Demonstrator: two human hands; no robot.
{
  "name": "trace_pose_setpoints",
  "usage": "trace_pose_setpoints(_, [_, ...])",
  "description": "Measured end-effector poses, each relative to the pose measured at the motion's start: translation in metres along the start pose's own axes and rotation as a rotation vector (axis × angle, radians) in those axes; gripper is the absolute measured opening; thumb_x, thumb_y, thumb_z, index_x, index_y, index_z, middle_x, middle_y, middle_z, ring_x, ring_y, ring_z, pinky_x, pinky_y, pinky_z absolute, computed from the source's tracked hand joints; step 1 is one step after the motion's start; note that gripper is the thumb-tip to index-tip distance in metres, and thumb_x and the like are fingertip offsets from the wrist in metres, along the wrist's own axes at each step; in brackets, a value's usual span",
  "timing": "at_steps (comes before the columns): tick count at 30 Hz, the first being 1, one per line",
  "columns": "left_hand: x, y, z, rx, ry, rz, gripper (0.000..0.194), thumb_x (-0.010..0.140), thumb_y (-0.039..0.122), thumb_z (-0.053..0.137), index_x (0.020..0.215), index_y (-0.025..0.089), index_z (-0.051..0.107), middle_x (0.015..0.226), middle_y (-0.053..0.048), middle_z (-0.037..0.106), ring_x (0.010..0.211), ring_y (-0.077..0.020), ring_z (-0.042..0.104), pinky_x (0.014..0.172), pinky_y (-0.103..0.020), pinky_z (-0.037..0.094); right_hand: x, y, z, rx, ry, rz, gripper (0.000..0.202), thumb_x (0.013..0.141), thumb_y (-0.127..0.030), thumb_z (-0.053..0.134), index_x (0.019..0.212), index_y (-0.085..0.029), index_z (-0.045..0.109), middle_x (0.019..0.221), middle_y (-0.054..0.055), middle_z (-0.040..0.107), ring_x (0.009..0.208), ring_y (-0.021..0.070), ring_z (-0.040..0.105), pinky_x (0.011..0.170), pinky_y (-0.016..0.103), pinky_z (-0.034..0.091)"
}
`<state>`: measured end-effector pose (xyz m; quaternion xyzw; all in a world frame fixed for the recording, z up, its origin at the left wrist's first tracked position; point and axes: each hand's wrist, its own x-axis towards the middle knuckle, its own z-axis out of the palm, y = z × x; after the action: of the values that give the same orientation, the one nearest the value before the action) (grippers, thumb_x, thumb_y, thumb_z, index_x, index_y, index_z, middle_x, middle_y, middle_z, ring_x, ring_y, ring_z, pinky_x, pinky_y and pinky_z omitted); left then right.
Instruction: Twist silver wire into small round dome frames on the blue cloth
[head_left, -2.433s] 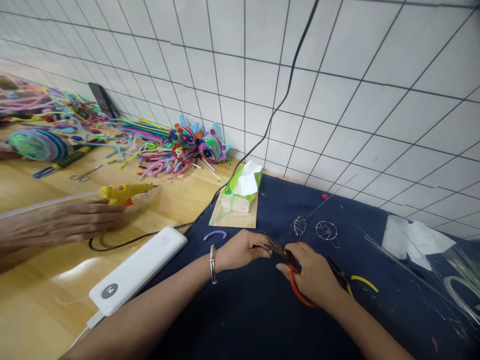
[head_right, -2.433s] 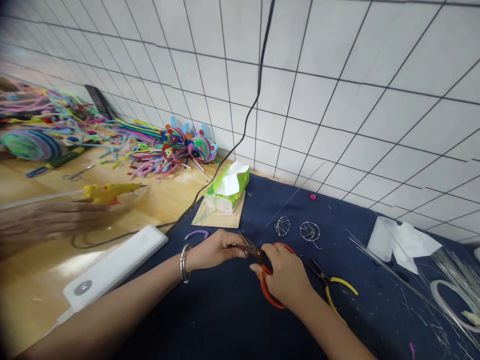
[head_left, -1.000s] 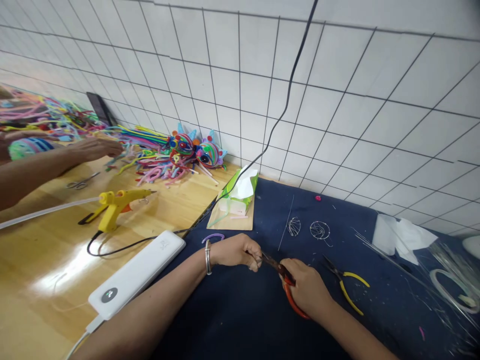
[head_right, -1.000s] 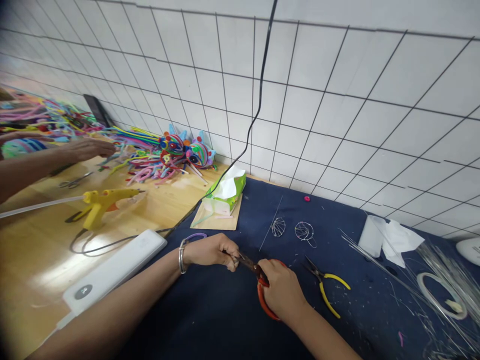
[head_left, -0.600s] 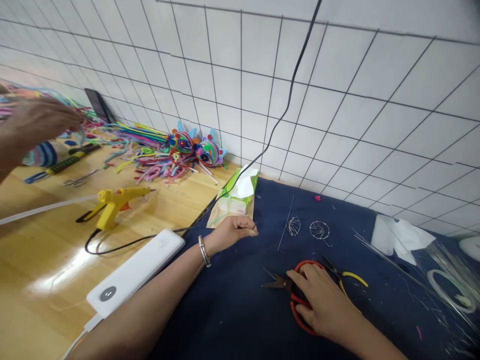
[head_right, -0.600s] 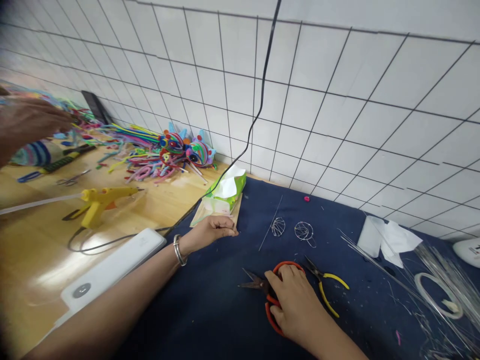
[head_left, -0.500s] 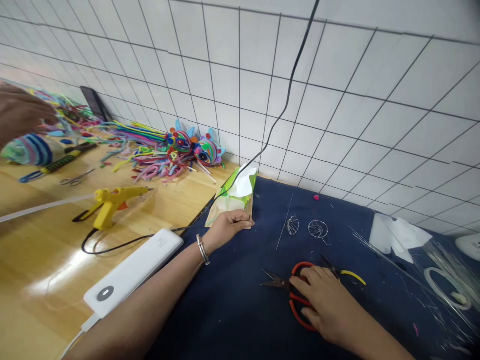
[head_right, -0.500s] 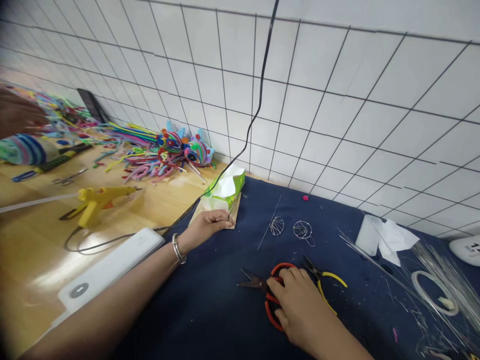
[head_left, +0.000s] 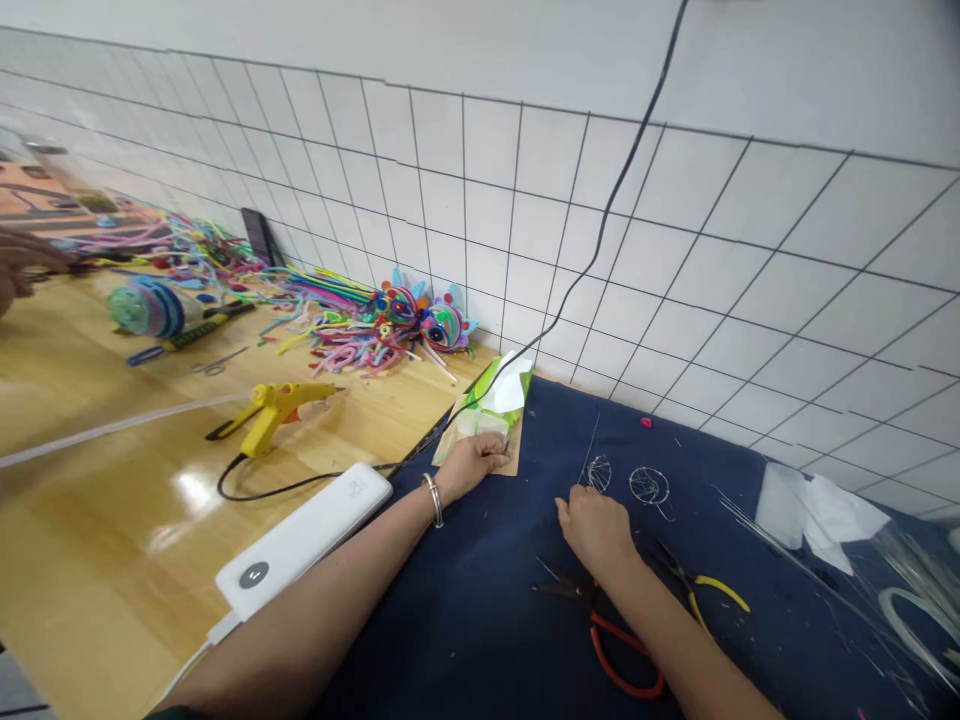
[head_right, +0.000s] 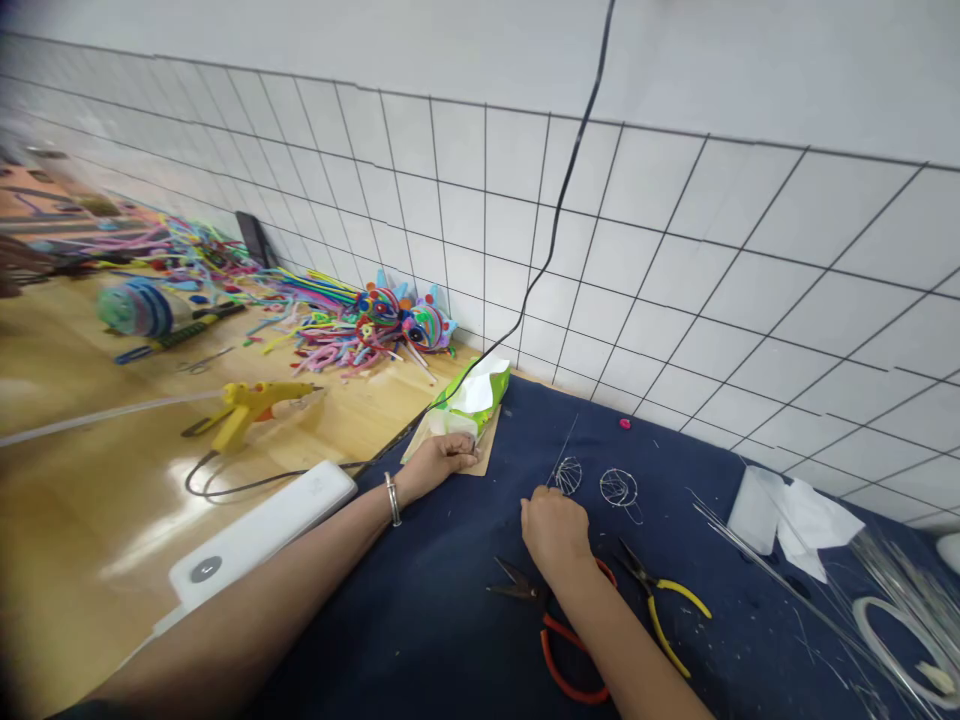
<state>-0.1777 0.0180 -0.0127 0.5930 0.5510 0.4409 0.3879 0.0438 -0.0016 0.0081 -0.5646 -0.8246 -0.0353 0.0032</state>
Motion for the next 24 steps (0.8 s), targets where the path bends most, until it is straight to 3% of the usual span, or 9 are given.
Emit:
trace_pose_setpoints(5, [-0.002,-0.001,0.003,-0.009,-0.005,0.009,0.018,0.068,0.028,0.058,0.059,0.014,0.051,0.058,0.004,0.049,0.061,-0.0106,0.046,0.060,-0.020,0.037,0.006,0.007,0.007,0.252,-0.050,0.096,0.023,0.079,-0.033,0.047,0.070,-0.015,0.057,0.066,0.009,0.062,0.062,0.0209,0.060,0.055,0.028,0.038])
trace_pose_setpoints(9, [-0.005,0.002,0.008,-0.032,-0.033,0.025,0.016,0.070,0.027,0.058,0.063,0.013,0.053,0.060,0.003,0.051,0.061,-0.0101,0.046,0.061,-0.021,0.037,0.009,0.010,0.008,0.396,-0.054,0.099,0.024,0.076,-0.032,0.049,0.058,-0.017,0.054,0.059,0.003,0.059,0.058,0.0152,0.057,0.053,0.023,0.036])
trace_pose_setpoints(12, [-0.011,0.009,0.014,-0.151,-0.120,0.033,0.016,0.070,0.026,0.060,0.065,0.012,0.055,0.065,0.001,0.056,0.063,-0.0102,0.049,0.063,-0.021,0.038,0.001,0.008,0.006,0.506,-0.023,0.103,0.031,0.083,-0.036,0.039,0.061,-0.018,0.053,0.055,-0.001,0.055,0.052,0.0109,0.053,0.051,0.020,0.036])
trace_pose_setpoints(15, [-0.018,0.018,0.021,-0.353,-0.262,0.023,0.016,0.070,0.026,0.062,0.071,0.011,0.057,0.071,-0.002,0.060,0.065,-0.0105,0.051,0.063,-0.022,0.039,-0.015,0.000,0.002,0.774,0.089,0.128,0.034,0.087,-0.040,0.031,0.070,-0.018,0.051,0.053,-0.004,0.050,0.048,0.0095,0.047,0.049,0.019,0.037])
trace_pose_setpoints(18, [-0.025,0.024,0.028,-0.469,-0.329,0.006,0.018,0.069,0.026,0.064,0.072,0.009,0.059,0.073,-0.004,0.061,0.065,-0.0103,0.052,0.064,-0.023,0.040,-0.027,-0.011,-0.001,0.892,0.170,0.046,0.027,0.086,-0.037,0.036,0.073,-0.018,0.051,0.058,-0.003,0.050,0.053,0.0101,0.047,0.054,0.020,0.038])
trace_pose_setpoints(24, [-0.028,0.028,0.030,-0.559,-0.324,-0.019,0.019,0.067,0.026,0.067,0.070,0.010,0.058,0.074,-0.004,0.062,0.067,-0.0110,0.053,0.067,-0.024,0.041,-0.024,-0.021,0.005,0.769,0.242,-0.192,0.018,0.086,-0.025,0.037,0.077,-0.018,0.051,0.073,0.002,0.054,0.068,0.0125,0.050,0.066,0.023,0.038])
